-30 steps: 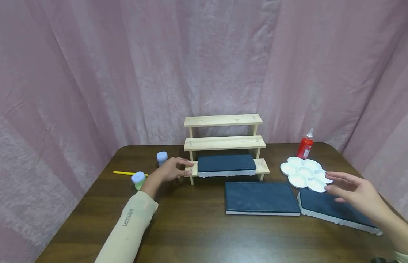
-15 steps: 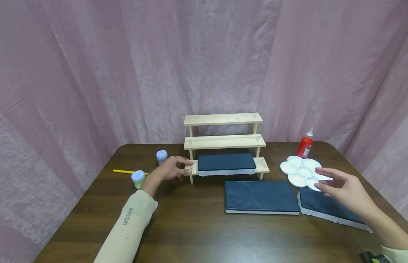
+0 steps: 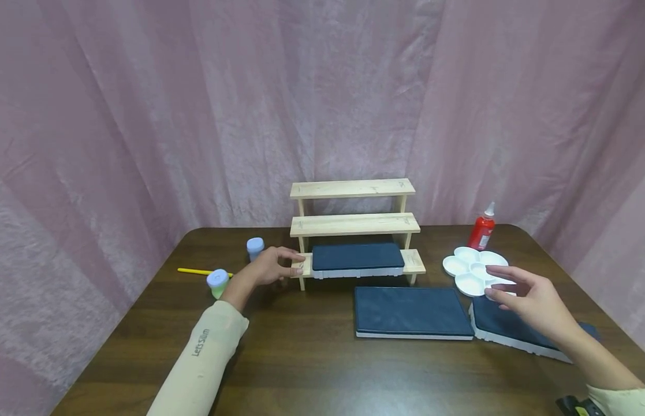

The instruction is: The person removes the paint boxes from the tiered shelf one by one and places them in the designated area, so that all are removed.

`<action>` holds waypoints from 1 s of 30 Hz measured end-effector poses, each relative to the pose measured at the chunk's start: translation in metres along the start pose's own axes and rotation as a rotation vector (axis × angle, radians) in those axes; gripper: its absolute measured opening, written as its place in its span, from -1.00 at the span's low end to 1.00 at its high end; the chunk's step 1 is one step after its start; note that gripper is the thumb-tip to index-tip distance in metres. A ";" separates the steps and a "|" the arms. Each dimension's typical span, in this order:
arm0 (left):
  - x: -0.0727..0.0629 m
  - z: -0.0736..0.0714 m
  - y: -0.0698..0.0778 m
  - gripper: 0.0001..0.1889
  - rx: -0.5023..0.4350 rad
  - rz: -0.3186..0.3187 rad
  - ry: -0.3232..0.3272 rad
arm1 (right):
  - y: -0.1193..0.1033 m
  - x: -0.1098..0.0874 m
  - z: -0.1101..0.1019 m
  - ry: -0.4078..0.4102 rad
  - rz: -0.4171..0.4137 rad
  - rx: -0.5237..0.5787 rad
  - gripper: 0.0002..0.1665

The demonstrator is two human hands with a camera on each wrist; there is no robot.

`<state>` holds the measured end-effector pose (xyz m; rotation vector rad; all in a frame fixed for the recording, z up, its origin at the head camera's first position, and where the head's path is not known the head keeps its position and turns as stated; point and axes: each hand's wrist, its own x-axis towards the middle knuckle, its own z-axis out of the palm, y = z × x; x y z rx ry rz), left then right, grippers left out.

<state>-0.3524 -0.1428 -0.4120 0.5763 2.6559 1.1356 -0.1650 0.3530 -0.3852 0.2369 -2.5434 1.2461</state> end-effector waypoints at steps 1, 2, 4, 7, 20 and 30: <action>0.000 0.000 0.000 -0.61 0.005 0.002 -0.002 | 0.000 0.001 0.001 -0.003 -0.003 0.004 -0.39; 0.000 0.000 0.000 -0.61 0.007 0.004 -0.004 | 0.000 0.001 0.003 -0.006 -0.003 0.008 -0.39; 0.001 0.000 -0.001 -0.61 0.017 0.007 -0.005 | -0.001 0.003 0.006 -0.008 -0.007 -0.001 -0.40; 0.001 0.000 -0.001 -0.62 0.017 0.009 -0.004 | -0.003 0.005 0.010 -0.011 -0.004 -0.014 -0.42; 0.002 -0.001 0.000 -0.62 0.005 0.007 -0.002 | -0.013 0.018 0.027 -0.042 0.026 -0.062 -0.44; 0.001 -0.001 -0.001 -0.62 0.006 0.002 0.000 | -0.016 0.025 0.038 -0.062 -0.012 -0.039 -0.47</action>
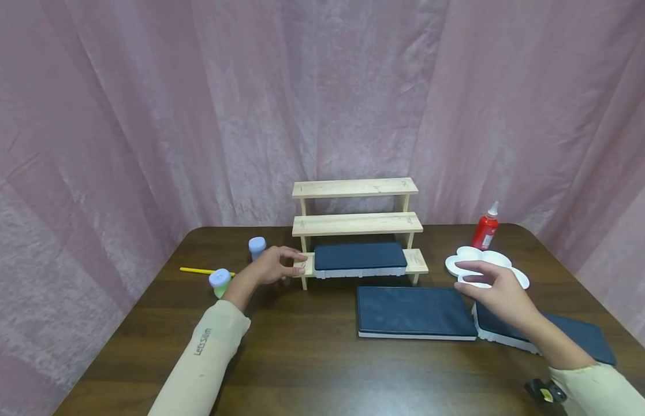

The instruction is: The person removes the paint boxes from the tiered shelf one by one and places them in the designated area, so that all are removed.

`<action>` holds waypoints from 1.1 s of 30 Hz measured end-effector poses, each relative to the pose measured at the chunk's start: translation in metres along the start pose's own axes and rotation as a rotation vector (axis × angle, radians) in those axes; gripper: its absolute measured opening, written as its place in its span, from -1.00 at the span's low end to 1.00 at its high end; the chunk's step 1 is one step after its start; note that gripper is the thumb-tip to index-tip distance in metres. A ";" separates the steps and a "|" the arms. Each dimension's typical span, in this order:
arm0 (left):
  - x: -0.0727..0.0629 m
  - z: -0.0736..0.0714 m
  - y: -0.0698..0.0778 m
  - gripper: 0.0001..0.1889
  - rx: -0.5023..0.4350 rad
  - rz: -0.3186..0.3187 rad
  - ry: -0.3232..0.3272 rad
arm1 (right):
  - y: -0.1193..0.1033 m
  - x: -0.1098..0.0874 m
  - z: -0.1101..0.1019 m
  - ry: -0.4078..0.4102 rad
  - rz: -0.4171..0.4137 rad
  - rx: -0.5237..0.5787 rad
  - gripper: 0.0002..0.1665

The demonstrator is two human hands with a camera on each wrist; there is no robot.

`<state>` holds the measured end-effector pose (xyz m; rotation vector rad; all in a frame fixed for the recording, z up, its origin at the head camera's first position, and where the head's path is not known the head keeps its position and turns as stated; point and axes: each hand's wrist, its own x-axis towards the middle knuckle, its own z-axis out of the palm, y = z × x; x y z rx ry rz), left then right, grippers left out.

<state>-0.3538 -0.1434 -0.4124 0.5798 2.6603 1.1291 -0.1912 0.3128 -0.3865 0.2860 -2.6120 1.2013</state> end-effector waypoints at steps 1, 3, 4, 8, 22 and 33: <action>0.000 0.000 0.000 -0.62 0.000 0.002 0.002 | 0.000 0.001 0.001 -0.002 -0.004 0.002 -0.48; 0.000 0.000 -0.001 -0.62 0.001 0.008 0.003 | 0.000 0.001 0.004 -0.005 -0.011 0.005 -0.48; 0.000 0.000 -0.001 -0.62 0.002 0.009 0.002 | 0.001 0.002 0.005 -0.004 -0.014 0.007 -0.48; -0.001 0.000 0.000 -0.61 0.008 0.004 -0.007 | 0.000 0.003 0.010 0.000 -0.019 0.006 -0.47; -0.001 0.001 0.000 -0.61 0.029 -0.007 0.000 | -0.013 0.020 0.022 -0.016 0.028 0.005 -0.43; 0.001 0.001 0.000 -0.61 0.028 0.012 0.007 | -0.021 0.039 0.036 -0.068 0.037 0.058 -0.39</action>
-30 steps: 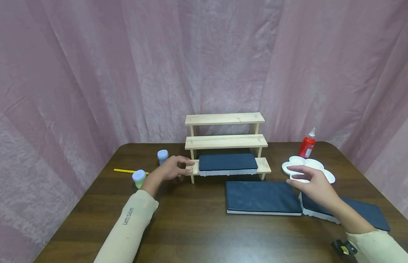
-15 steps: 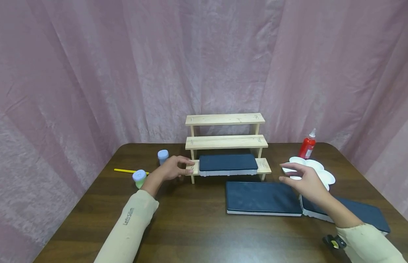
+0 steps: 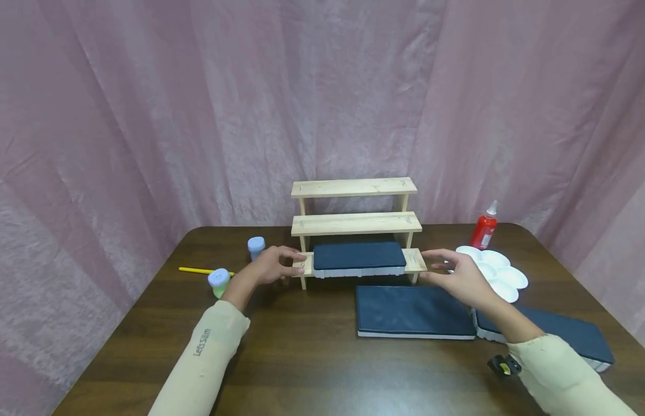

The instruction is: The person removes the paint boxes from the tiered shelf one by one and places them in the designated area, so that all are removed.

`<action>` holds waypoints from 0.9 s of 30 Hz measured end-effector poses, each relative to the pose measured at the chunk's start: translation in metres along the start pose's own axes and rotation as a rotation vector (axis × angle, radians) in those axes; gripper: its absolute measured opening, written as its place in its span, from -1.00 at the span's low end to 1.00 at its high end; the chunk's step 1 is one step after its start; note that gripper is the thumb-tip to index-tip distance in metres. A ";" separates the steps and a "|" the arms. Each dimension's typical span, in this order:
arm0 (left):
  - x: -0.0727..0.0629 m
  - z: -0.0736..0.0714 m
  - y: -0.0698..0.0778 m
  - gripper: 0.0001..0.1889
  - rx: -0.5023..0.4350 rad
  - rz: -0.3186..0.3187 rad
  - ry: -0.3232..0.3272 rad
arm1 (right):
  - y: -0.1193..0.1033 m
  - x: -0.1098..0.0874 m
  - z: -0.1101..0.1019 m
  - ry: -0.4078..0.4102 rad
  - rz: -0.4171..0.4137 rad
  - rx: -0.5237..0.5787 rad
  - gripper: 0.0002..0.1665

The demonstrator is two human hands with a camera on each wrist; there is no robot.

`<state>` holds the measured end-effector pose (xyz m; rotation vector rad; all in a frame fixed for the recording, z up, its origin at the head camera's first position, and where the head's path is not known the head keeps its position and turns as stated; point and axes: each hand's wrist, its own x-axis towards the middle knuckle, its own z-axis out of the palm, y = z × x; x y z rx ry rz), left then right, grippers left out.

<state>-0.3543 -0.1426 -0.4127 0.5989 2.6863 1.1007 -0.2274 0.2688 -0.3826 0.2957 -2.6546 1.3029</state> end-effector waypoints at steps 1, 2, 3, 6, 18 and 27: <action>0.000 0.000 0.000 -0.61 -0.001 0.000 -0.001 | 0.000 0.002 0.002 -0.009 0.002 0.002 -0.38; -0.001 0.000 0.001 -0.61 -0.003 0.000 -0.001 | -0.001 0.003 0.003 -0.017 0.004 0.006 -0.38; -0.001 0.000 0.000 -0.61 -0.005 0.002 -0.001 | -0.001 0.004 0.005 -0.023 0.001 0.009 -0.38; -0.001 0.000 0.001 -0.62 -0.011 -0.007 0.004 | -0.002 0.009 0.009 -0.041 -0.013 0.018 -0.39; -0.001 0.000 0.000 -0.62 -0.032 -0.019 0.005 | 0.000 0.024 0.023 -0.052 -0.010 0.020 -0.44; 0.000 -0.001 0.001 -0.62 -0.031 -0.008 0.005 | -0.005 0.033 0.028 -0.060 -0.037 -0.001 -0.43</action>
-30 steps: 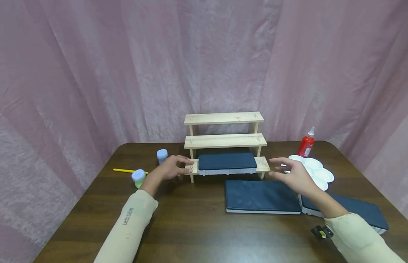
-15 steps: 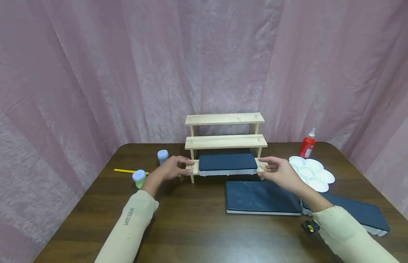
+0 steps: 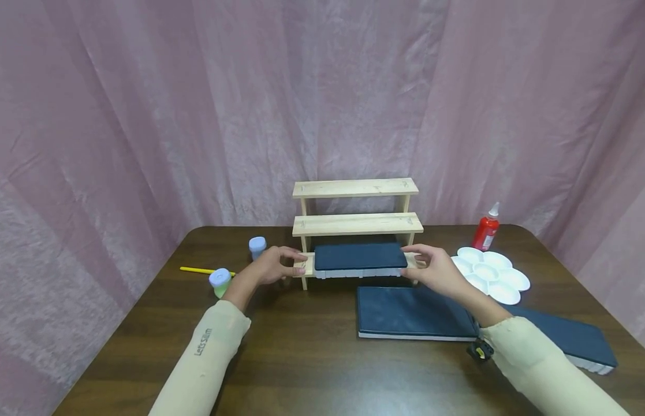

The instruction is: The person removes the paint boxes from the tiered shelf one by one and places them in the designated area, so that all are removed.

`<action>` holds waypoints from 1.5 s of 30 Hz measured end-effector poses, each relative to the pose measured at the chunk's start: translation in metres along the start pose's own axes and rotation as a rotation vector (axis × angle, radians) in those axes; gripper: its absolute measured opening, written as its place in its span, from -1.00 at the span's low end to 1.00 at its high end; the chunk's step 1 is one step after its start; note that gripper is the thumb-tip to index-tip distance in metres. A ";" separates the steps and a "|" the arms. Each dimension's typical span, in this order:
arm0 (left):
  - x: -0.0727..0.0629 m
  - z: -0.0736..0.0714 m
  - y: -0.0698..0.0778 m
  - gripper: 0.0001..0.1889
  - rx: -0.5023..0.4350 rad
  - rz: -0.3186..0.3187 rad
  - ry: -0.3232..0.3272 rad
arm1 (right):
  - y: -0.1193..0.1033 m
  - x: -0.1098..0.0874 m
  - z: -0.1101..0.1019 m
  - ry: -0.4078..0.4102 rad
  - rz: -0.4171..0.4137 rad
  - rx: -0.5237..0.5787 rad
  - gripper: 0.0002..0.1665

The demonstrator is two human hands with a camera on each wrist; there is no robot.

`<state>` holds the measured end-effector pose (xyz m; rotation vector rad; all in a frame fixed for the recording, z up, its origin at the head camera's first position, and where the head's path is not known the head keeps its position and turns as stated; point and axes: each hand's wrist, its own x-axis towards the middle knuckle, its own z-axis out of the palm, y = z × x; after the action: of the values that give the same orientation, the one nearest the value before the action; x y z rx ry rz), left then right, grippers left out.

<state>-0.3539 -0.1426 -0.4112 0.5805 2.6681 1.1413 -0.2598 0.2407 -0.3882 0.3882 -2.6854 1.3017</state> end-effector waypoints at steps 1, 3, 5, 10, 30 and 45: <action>0.000 0.000 0.000 -0.62 0.001 0.002 0.000 | 0.000 0.001 0.000 -0.001 -0.006 -0.002 -0.43; 0.000 0.000 0.000 -0.62 -0.004 -0.002 0.003 | 0.000 0.004 0.001 -0.004 -0.014 -0.005 -0.43; 0.000 -0.001 0.000 -0.62 0.002 0.004 0.003 | 0.001 0.007 0.002 -0.006 -0.027 -0.012 -0.43; -0.001 0.000 0.001 -0.61 0.018 0.007 -0.010 | 0.002 0.014 0.006 -0.009 -0.073 -0.036 -0.40; -0.002 0.000 0.002 -0.61 0.011 -0.004 -0.012 | 0.004 0.027 0.014 -0.074 -0.100 0.029 -0.38; -0.002 -0.001 0.000 -0.61 0.007 -0.002 -0.017 | 0.013 0.029 0.020 -0.070 -0.116 -0.056 -0.30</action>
<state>-0.3525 -0.1439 -0.4108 0.5856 2.6586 1.1216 -0.2911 0.2276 -0.4035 0.5838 -2.7037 1.1999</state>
